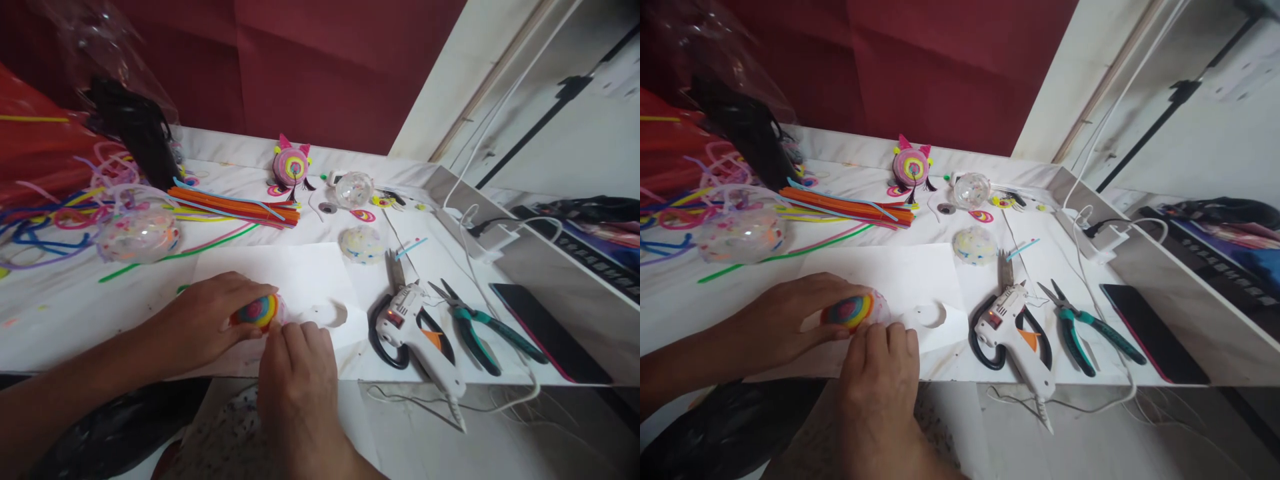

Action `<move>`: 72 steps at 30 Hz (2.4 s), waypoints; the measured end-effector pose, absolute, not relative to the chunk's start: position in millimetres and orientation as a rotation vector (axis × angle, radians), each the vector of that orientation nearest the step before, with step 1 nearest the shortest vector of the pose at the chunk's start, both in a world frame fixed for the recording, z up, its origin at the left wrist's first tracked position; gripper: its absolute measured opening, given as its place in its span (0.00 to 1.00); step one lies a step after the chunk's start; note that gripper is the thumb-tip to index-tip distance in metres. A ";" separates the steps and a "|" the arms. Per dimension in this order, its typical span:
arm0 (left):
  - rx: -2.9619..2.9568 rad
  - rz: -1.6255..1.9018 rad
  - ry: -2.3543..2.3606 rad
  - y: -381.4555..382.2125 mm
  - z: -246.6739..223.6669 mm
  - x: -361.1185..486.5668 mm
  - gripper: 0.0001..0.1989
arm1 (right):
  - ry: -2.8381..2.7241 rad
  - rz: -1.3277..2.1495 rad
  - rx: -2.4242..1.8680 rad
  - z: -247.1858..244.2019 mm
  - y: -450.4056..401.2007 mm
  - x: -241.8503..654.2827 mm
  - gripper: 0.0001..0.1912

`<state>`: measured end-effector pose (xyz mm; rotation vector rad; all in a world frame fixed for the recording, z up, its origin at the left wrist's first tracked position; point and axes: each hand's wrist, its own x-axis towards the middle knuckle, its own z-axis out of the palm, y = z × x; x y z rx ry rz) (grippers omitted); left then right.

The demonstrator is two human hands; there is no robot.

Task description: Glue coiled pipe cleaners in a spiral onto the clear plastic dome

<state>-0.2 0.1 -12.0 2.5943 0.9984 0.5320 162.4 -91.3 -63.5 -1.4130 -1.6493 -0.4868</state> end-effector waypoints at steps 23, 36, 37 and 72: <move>2.858 0.384 0.697 7.0 13.3 9.8 0.14 | -1.772 -0.372 -1.358 -55.0 -93.7 181.3 0.16; 2.867 0.339 0.747 6.8 16.2 9.6 0.17 | -1.744 -0.148 -1.313 -61.3 -97.0 186.7 0.14; 2.868 0.331 0.758 6.6 16.1 9.4 0.17 | -1.744 -0.121 -1.312 -61.6 -97.9 187.4 0.14; 2.548 0.520 1.223 -13.2 -1.9 5.7 0.25 | -1.845 -0.352 -1.265 -60.1 -94.1 193.5 0.14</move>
